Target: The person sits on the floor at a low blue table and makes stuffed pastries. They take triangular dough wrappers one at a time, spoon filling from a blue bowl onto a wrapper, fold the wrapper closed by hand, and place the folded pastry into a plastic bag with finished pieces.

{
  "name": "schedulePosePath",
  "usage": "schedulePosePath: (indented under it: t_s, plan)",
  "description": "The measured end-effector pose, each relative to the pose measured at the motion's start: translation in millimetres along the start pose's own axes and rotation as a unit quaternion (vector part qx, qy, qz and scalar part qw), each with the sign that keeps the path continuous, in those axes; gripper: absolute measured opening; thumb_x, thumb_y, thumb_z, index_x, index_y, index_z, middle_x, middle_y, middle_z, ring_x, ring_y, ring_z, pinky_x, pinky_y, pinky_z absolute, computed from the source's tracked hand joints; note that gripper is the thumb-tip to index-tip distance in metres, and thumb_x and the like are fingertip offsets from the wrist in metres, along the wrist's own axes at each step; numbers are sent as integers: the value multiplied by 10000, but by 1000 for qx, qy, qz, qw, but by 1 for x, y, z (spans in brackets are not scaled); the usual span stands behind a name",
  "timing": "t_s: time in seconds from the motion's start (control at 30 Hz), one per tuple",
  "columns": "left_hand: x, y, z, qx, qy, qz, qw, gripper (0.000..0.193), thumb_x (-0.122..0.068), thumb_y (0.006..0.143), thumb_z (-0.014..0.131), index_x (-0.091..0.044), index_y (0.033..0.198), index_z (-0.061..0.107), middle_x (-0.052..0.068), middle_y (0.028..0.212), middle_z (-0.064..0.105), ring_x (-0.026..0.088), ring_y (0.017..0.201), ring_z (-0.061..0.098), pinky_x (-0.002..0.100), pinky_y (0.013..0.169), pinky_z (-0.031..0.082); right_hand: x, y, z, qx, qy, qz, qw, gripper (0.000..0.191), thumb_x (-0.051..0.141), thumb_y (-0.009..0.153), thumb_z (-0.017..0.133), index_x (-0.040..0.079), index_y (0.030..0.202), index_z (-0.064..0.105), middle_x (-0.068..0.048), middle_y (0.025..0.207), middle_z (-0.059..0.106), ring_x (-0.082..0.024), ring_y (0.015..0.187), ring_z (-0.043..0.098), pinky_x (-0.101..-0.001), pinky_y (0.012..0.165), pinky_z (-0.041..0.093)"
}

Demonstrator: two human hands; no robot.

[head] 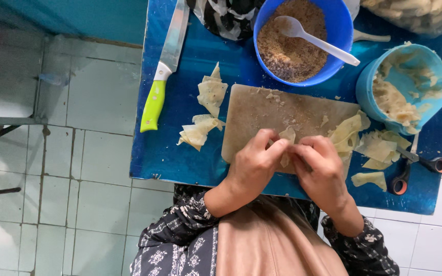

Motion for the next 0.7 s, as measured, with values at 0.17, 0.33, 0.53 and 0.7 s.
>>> schedulePosePath:
  t_s: [0.17, 0.33, 0.53, 0.7]
  plan:
    - [0, -4, -3, 25, 17, 29, 999, 230, -20, 893, 674, -67, 1116, 640, 110, 1112, 577, 307, 997, 661, 381, 831, 571, 15, -5, -10, 44, -135, -135, 981, 355, 30, 742, 782, -5, 1093, 744, -111, 1045, 675, -315, 960, 649, -435, 837, 481]
    - [-1, -4, -13, 67, 12, 64, 996, 165, -100, 959, 713, -49, 1090, 627, 111, 1069, 564, 303, 945, 634, 394, 806, 558, 11, -10, -4, -24, -91, -110, 989, 257, -13, 814, 765, 8, 1070, 753, -93, 1001, 683, -289, 960, 638, -429, 852, 480]
    - [0, 5, -13, 105, 29, 82, 991, 145, -74, 919, 665, -55, 1059, 634, 112, 1067, 584, 298, 972, 654, 382, 825, 565, -5, -12, 10, -75, -20, 69, 995, 125, -4, 856, 766, 30, 856, 646, -128, 925, 639, -340, 898, 589, -423, 790, 469]
    - [8, 13, -7, 84, -1, 51, 995, 114, -130, 939, 704, -58, 963, 620, 128, 997, 602, 348, 923, 650, 420, 789, 550, -4, -9, 9, -81, -3, 49, 996, 135, 7, 868, 763, 33, 949, 658, -132, 994, 638, -342, 957, 591, -423, 836, 474]
Point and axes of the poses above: each hand's wrist, its own y-axis towards the middle knuckle, its own z-axis out of the palm, x = y × z, the point moved 4 cm from there along y, towards the middle knuckle
